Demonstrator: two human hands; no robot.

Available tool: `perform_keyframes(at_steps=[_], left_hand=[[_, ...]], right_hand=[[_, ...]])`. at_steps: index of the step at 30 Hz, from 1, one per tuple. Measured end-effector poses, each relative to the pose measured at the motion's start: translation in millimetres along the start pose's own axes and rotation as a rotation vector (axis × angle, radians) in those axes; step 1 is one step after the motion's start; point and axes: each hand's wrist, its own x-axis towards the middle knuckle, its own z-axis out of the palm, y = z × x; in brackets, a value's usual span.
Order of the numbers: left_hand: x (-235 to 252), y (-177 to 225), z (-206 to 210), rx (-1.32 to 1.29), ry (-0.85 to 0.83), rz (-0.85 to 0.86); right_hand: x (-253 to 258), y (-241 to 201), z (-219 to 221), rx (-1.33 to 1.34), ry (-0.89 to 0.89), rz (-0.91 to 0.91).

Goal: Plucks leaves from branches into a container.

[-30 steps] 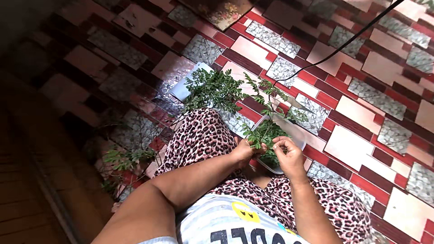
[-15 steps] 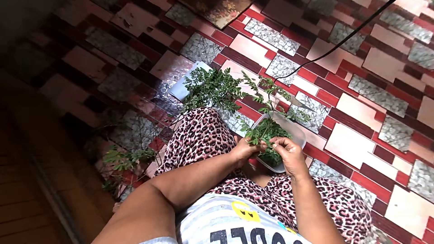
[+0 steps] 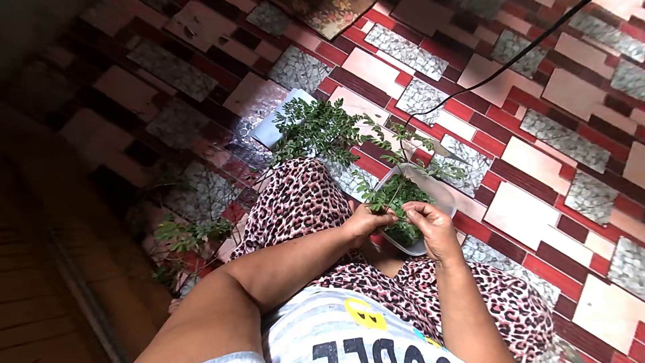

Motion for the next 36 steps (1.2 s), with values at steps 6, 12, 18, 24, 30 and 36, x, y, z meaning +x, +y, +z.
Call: perform_keyframes(at_steps=[6,12,18,24,30,36], left_hand=[[0,1,1,0.03,0.002,-0.007],[0,0,0,0.007,0.008,-0.018],[-1,1,1,0.017,0.014,-0.02],[-2,3,3,0.011,0.027,-0.025],[-1,1,2,0.037,0.025,-0.021],[-1,-1,1,0.087,0.015,-0.009]], right_hand=[[1,6,8,-0.045,0.043,-0.143],[1,7,10,0.087,0.12,-0.149],[1,5,6,-0.006,0.109,-0.041],[1,0,6,0.179,0.164,0.087],[3,4,-1,-0.084,0.058,0.001],[-2,8,19,-0.091,-0.011,-0.112]])
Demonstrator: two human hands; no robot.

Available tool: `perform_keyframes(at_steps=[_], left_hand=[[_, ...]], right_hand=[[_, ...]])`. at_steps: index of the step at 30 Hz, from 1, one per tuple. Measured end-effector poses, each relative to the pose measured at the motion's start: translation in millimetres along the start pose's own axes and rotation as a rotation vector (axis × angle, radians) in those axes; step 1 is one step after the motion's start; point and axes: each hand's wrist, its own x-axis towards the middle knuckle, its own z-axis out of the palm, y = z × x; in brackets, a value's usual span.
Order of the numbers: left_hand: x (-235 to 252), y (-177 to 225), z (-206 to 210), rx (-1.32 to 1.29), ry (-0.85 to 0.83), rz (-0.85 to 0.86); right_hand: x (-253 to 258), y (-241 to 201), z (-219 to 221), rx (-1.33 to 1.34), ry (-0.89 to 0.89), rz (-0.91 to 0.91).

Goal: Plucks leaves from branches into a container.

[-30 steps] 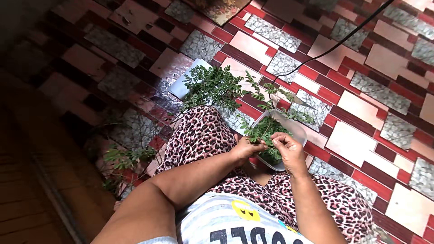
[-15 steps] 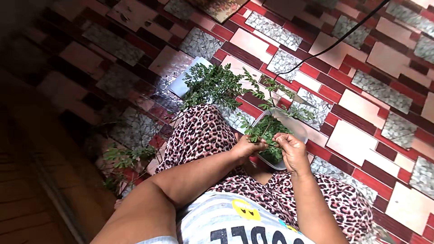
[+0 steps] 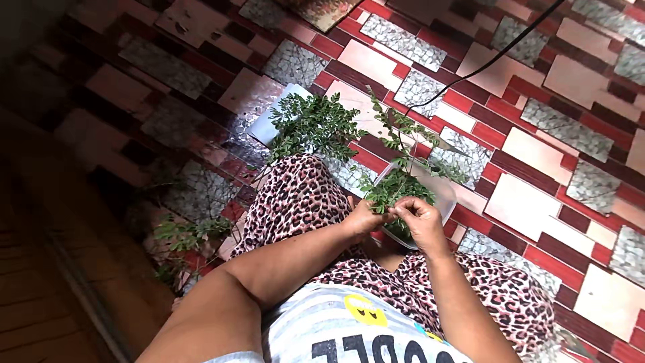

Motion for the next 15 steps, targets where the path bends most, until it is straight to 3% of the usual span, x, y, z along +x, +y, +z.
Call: perform_keyframes(at_steps=[4,10,15], left_hand=[[-1,1,-1,-0.006,0.02,0.043],[-2,21,-22,-0.241,0.212,0.164],[3,26,-31,-0.302,0.281,0.115]], right_hand=[[4,-4,-15,-0.075,0.108,-0.111],[2,0,-53,-0.312,0.118,-0.017],[5,-2,-49,-0.577,0.025,0.151]])
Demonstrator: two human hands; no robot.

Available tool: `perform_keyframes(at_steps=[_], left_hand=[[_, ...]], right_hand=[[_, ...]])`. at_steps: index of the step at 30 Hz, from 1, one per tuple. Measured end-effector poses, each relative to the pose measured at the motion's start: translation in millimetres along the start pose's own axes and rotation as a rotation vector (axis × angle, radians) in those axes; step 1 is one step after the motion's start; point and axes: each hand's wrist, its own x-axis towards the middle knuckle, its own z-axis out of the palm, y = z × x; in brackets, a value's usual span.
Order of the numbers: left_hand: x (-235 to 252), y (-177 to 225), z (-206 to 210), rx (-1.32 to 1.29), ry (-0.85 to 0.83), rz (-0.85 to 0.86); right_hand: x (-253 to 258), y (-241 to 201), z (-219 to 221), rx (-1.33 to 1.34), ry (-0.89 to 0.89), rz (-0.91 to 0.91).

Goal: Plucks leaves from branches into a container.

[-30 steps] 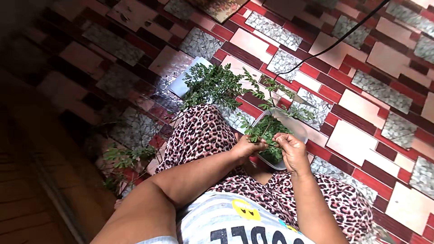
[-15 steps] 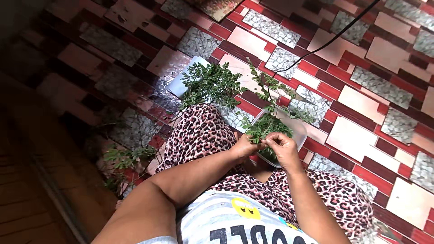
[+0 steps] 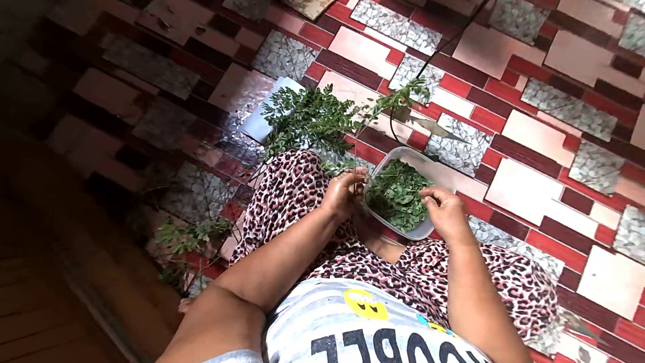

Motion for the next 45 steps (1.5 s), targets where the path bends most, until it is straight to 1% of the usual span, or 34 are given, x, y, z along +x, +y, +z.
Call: perform_keyframes(at_steps=[3,5,7,9,13,18,22,25,29,32,34,37,45], left_hand=[[-4,-1,2,0.071,0.11,-0.024],[-7,-2,4,0.116,0.168,-0.032],[-4,-1,4,0.106,0.173,-0.028],[3,0,3,0.02,0.165,-0.021],[7,3,0,-0.079,0.188,-0.041],[7,7,0,-0.102,0.19,-0.046],[6,9,0,-0.115,0.2,-0.04],[5,9,0,-0.123,0.186,-0.052],[7,9,2,-0.135,0.173,-0.071],[7,8,3,-0.126,0.157,-0.095],[7,8,3,-0.132,0.151,-0.107],[8,8,2,-0.138,0.13,-0.116],[6,14,2,-0.168,0.144,-0.114]], right_hand=[[4,0,9,-0.057,0.024,0.001],[8,1,16,-0.114,0.005,-0.014],[12,0,21,-0.163,-0.034,-0.008],[17,0,25,-0.214,-0.059,0.0],[20,3,35,-0.285,-0.056,-0.041],[21,8,37,-0.307,-0.097,-0.044],[14,2,28,-0.173,0.002,-0.108],[11,5,23,-0.054,0.013,-0.086],[9,9,17,0.185,-0.033,0.032],[11,10,15,0.416,-0.089,0.131],[10,8,13,0.51,-0.119,0.172],[8,5,12,0.569,-0.147,0.193],[8,4,10,0.611,-0.147,0.25]])
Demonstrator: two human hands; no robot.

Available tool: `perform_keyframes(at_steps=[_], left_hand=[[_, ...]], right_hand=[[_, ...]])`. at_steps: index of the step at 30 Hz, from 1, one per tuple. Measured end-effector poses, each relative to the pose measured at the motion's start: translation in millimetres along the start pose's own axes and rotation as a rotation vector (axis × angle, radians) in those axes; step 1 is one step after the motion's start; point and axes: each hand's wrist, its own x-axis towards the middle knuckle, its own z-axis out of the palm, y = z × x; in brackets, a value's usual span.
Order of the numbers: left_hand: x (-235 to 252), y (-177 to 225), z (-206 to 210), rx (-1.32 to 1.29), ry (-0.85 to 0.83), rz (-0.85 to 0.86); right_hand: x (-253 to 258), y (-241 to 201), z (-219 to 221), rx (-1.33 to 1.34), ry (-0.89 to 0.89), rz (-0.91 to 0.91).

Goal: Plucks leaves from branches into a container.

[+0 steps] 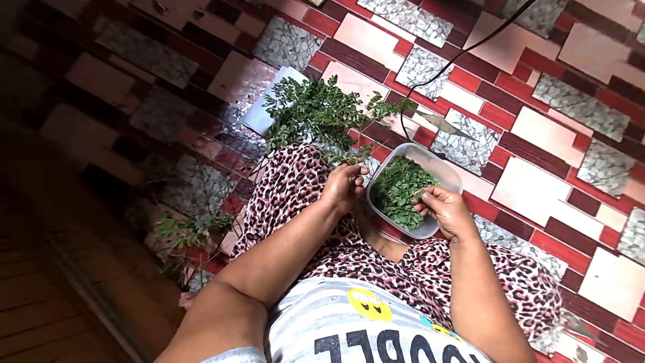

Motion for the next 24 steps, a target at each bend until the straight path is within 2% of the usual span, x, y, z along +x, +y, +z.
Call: perform_keyframes(at_steps=[2,5,7,13,18,24], left_hand=[[0,0,-2,-0.018,-0.053,-0.014],[-3,-3,-3,-0.021,-0.232,-0.062],[-8,-12,-2,0.056,-0.299,-0.079],[-15,-28,9,0.292,-0.333,-0.182],[-18,-32,12,0.469,-0.35,-0.132],[-20,-39,21,0.503,-0.347,-0.105]], right_hand=[[-2,-3,1,0.027,-0.011,0.017],[-5,-6,3,0.032,-0.012,0.025],[-5,-5,5,0.051,0.004,0.015],[-8,3,25,0.072,0.074,-0.15],[-15,5,38,-0.087,0.166,-0.326],[-19,0,40,-0.184,0.191,-0.372]])
